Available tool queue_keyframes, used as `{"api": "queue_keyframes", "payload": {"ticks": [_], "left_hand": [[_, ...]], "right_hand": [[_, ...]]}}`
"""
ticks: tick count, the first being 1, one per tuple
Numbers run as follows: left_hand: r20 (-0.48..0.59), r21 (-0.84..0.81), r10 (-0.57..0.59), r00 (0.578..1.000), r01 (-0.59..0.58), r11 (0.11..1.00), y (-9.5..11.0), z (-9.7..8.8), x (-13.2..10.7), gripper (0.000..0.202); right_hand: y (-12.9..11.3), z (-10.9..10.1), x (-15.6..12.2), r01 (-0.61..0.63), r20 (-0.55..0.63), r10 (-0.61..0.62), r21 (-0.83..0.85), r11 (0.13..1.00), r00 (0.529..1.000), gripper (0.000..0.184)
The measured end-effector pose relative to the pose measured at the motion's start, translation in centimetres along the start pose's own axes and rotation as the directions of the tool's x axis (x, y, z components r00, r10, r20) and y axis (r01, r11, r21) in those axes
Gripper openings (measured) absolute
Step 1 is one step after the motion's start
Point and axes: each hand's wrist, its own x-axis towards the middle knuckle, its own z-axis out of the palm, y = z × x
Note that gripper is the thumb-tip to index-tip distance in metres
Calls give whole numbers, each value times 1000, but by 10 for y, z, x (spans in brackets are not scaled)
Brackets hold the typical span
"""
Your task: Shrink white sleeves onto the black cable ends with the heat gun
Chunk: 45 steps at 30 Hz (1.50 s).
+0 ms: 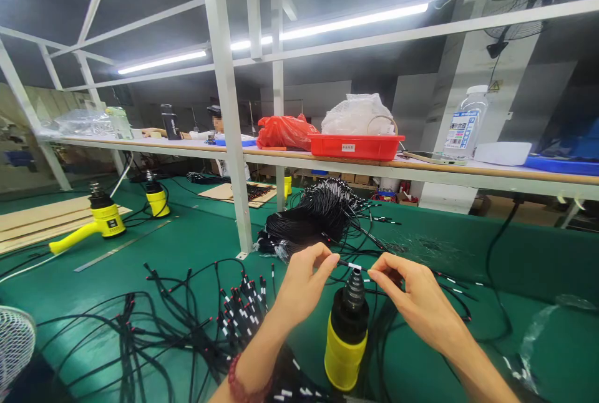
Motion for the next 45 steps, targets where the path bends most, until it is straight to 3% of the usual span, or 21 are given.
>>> {"api": "queue_keyframes", "payload": {"ticks": [12,18,26,37,45], "left_hand": [[-14,-41,41,999,-42,998,3,-2,-1,19],[4,-78,31,1000,-30,996,3,-4,0,13],[66,39,-2,998,0,999,1,-2,0,45],[44,-46,-9,999,11,999,1,1,0,23],[85,0,-1,996,1,1000,2,4,-1,50]], "right_hand": [[2,0,2,9,-33,-10,-24,1000,999,27],[5,-3,-1,9,50,-5,-72,997,999,31],[3,-6,-2,66,20,-64,-121,990,998,33],[4,-5,0,29,-45,-32,-63,998,998,24],[0,-8,-4,21,-21,-21,9,1000,1000,31]]}}
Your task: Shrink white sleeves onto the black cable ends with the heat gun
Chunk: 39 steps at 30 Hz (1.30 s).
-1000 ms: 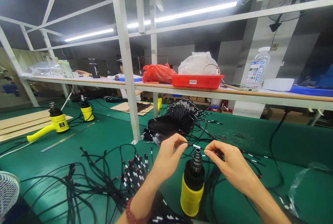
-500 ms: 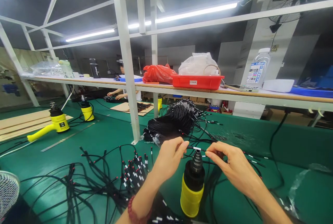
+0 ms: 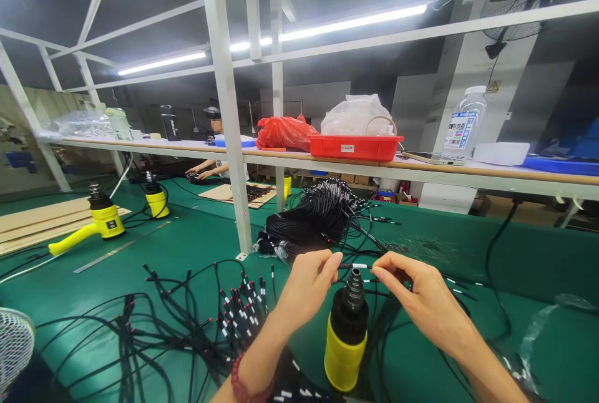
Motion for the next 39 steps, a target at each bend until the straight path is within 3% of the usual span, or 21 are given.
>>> {"api": "queue_keyframes", "payload": {"ticks": [10,20,39], "left_hand": [[-30,11,-43,999,43,999,-2,-1,5,48],[16,45,-54,998,53,998,-4,-3,9,45],[-12,28,-35,999,35,999,0,-5,11,33]], "right_hand": [[4,3,4,-73,-19,74,57,996,997,30],[4,5,5,-91,-32,92,14,996,995,28],[4,5,5,-92,-17,92,2,996,996,26]]}}
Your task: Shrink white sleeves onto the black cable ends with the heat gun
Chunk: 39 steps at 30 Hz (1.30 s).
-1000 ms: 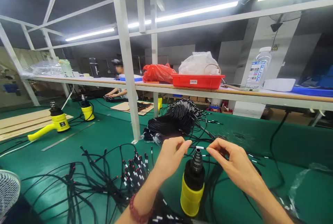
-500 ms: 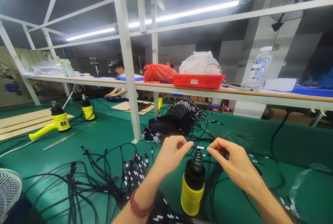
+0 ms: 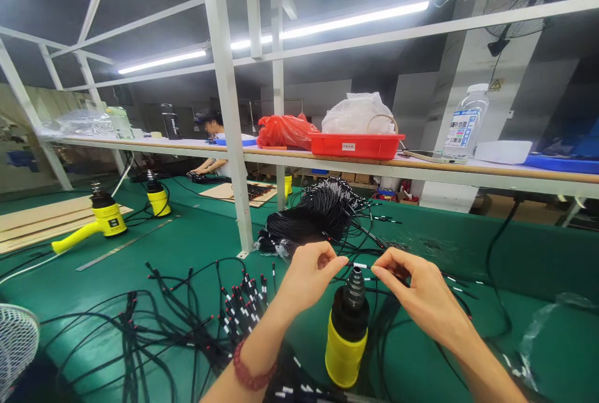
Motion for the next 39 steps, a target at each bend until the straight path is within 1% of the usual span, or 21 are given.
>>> {"api": "queue_keyframes", "payload": {"ticks": [5,8,10,12,15,18,20,24,31,32,34,37,39], "left_hand": [[0,-16,4,1000,-4,1000,0,-1,-1,30],[-11,-31,11,1000,-12,999,1,-1,-2,25],[-17,-61,18,1000,-19,998,1,-2,-3,21],[-14,-103,12,1000,-13,995,1,-2,-4,20],[18,-114,-14,1000,16,993,0,-3,-5,30],[42,-43,-9,999,11,999,-2,-2,-5,50],[43,-15,0,999,0,1000,-3,-2,-5,53],[43,-56,2,999,1,998,-5,0,-5,46],[31,-144,-41,999,45,989,-4,1,-6,28],[27,-135,-37,999,40,990,-3,1,-6,28],[21,-84,-13,1000,15,996,-3,0,-7,35],[43,7,23,999,-23,1000,-3,0,-7,50],[63,30,35,997,-37,999,-4,0,-7,52]], "right_hand": [[1,0,0,-5,-7,5,0,1000,1000,26],[1,-2,0,2,31,-2,-21,1000,1000,28],[2,-4,-1,15,62,-12,-54,998,998,30],[2,-5,-3,27,69,-22,-74,997,997,32],[2,-5,-4,48,49,-45,-63,997,998,34],[1,-4,-4,72,34,-70,-55,996,997,33],[1,-4,-4,82,28,-80,-56,995,996,31],[2,-3,-3,93,10,-92,-60,994,996,28],[0,-3,-2,87,-2,-87,-66,994,996,23],[0,-3,-2,92,-7,-92,-61,994,996,23],[-1,-3,-2,103,-9,-103,-55,993,995,23],[-1,-3,-2,111,0,-111,-61,992,994,24],[0,-3,-2,108,17,-107,-60,992,994,26]]}}
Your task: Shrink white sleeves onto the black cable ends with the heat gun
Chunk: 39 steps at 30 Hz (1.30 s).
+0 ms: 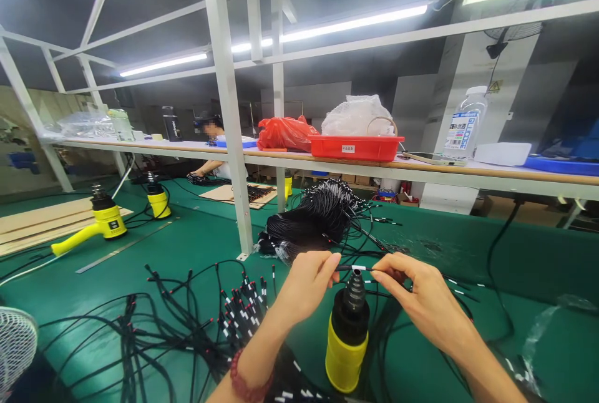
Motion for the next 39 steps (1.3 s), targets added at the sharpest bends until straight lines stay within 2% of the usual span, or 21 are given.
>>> {"api": "queue_keyframes", "payload": {"ticks": [4,7,15,19,22,27,30,35,39], "left_hand": [[-24,-19,-9,1000,8,1000,-1,1,0,47],[-45,-57,-38,998,35,998,0,1,0,42],[-123,-114,-35,992,21,993,2,1,1,22],[-121,-143,-4,993,-14,990,4,0,1,14],[-109,-124,-2,994,-11,992,5,-2,1,20],[-39,4,-8,999,8,1000,3,-3,0,49],[-27,-8,-4,1000,4,1000,1,-1,0,48],[-63,-50,-28,998,25,998,-1,-1,1,45],[-70,-90,-44,997,37,995,1,0,0,41]], "right_hand": [[3,0,-2,-19,84,18,6,1000,996,39],[5,0,-1,-22,86,22,-2,1000,996,43],[8,4,5,-19,-14,19,5,1000,1000,30],[5,2,4,-16,-15,16,-2,1000,1000,26],[0,1,2,-9,-21,10,20,1000,1000,26],[-4,-1,1,-3,-24,4,36,999,1000,27],[-3,-1,0,-25,8,25,51,998,1000,31],[3,-1,-2,-85,186,49,187,979,981,45],[4,-2,-1,-92,158,80,73,993,984,45]]}}
